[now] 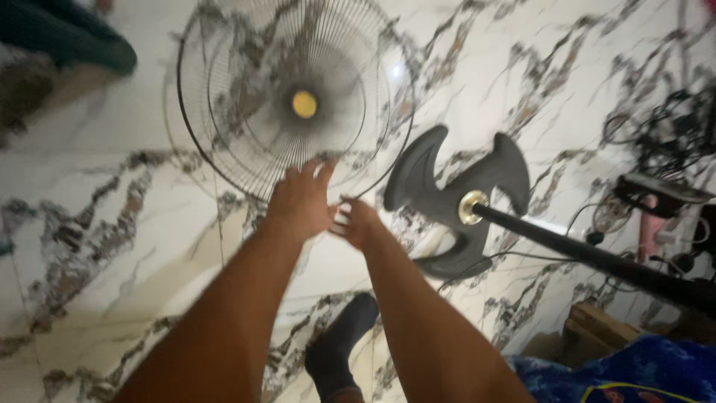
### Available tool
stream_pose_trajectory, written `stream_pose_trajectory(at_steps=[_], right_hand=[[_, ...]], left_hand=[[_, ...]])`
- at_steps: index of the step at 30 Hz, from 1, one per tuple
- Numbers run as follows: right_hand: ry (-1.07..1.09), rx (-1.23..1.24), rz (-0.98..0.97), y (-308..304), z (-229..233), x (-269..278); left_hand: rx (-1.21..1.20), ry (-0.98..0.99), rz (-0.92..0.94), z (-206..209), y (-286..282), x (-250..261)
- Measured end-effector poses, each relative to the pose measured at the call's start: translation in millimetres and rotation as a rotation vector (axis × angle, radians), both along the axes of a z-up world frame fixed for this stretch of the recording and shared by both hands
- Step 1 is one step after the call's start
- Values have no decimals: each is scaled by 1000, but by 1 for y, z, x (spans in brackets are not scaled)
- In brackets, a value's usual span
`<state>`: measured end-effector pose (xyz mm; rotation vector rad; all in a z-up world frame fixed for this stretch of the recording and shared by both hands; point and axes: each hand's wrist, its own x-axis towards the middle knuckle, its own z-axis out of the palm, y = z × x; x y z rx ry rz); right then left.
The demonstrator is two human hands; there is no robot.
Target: The person disassembles a standing fan by first removing the front grill, then using a screwdriver to unscrew the rear motor housing cover. They remove the cover and proceed to unscrew the central nut holding the fan blades.
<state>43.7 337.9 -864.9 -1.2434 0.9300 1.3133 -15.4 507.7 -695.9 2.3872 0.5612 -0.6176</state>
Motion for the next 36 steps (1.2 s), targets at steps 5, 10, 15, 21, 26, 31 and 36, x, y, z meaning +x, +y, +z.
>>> stream_pose_trajectory(at_steps=[5, 10, 15, 21, 26, 31, 36], right_hand=[[-160, 148, 353, -1, 96, -31], [-257, 175, 439, -16, 212, -62], [-261, 50, 373, -58, 315, -83], [-403, 89, 416, -130, 442, -122], [-615, 89, 359, -157, 564, -130], [-991, 28, 200, -185, 709, -121], [-1465, -583, 78, -232, 838, -121]], left_hand=[[-10, -51, 22, 67, -6, -7], [-14, -46, 19, 152, -16, -20], [-96, -87, 49, 256, -44, -35], [-242, -273, 33, 384, -90, -59], [-315, -495, 63, 504, -134, -64], [-369, -375, 49, 623, -168, -47], [-300, -849, -53, 707, -222, -50]])
